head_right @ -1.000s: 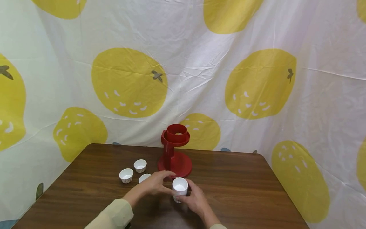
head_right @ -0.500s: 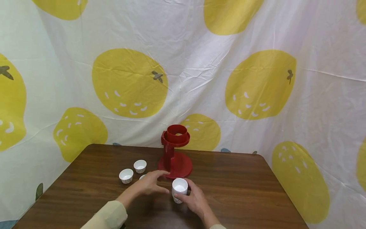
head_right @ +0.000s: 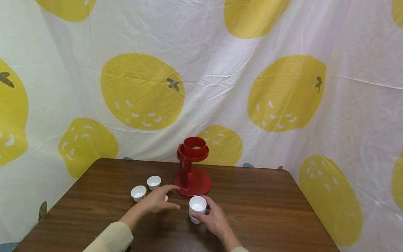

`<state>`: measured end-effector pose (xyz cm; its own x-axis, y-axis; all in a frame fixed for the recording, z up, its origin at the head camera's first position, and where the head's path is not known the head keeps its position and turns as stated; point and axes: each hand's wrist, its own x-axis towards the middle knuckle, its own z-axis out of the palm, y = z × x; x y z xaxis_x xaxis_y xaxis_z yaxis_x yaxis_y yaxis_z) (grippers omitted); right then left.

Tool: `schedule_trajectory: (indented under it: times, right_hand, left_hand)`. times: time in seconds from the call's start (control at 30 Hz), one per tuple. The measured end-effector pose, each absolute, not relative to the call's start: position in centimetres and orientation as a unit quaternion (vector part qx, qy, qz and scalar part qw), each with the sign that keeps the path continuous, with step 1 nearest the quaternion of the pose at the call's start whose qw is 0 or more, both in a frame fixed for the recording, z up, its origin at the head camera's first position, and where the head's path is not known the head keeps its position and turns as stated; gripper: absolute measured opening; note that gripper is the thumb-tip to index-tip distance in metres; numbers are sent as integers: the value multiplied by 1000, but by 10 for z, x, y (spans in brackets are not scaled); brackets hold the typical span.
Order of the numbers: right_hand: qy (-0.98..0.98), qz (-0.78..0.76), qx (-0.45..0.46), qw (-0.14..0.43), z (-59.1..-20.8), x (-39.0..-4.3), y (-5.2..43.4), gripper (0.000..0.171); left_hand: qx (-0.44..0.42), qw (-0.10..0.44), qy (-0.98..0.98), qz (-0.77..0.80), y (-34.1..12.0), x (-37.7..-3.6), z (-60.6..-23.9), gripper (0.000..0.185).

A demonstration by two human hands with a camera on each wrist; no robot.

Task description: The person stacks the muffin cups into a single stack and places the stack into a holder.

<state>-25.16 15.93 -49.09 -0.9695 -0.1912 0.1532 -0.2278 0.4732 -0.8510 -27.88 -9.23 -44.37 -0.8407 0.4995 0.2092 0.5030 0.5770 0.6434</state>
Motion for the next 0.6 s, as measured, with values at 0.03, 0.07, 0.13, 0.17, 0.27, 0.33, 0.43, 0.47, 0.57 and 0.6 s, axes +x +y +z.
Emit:
schedule_trajectory:
  times: [0.03, 0.07, 0.13, 0.17, 0.27, 0.33, 0.43, 0.47, 0.57, 0.6]
  right_hand:
    - [-857, 500, 123, 19, -491, -252, 159, 66]
    - [-856, 501, 124, 20, -491, -251, 159, 65]
    - [-856, 502, 125, 23, -491, -251, 159, 63]
    - [-855, 502, 127, 24, -491, -251, 159, 63]
    - [-853, 507, 123, 24, -492, -251, 159, 63]
    - [-852, 509, 118, 22, -492, -251, 159, 63]
    - [-852, 511, 111, 22, -492, -251, 159, 64]
    - [-853, 510, 111, 24, -492, -250, 159, 64]
    - [-853, 508, 114, 26, -492, -250, 159, 63]
    - [-853, 508, 115, 27, -492, -249, 159, 63]
  left_hand:
    - [-281, 4, -887, -365, -93, -278, -442, 65]
    - [-279, 6, -887, -367, -94, -278, -441, 65]
    - [-273, 8, -887, -373, -96, -278, -439, 64]
    - [-270, 9, -887, -375, -97, -278, -438, 64]
    - [-253, 8, -888, -384, -100, -277, -435, 63]
    - [-240, 7, -889, -389, -101, -278, -433, 62]
    - [-227, 9, -890, -395, -104, -278, -432, 63]
    - [-225, 9, -890, -397, -104, -278, -432, 64]
    - [-219, 16, -890, -399, -107, -278, -432, 63]
    - [-217, 18, -890, -400, -108, -278, -433, 62]
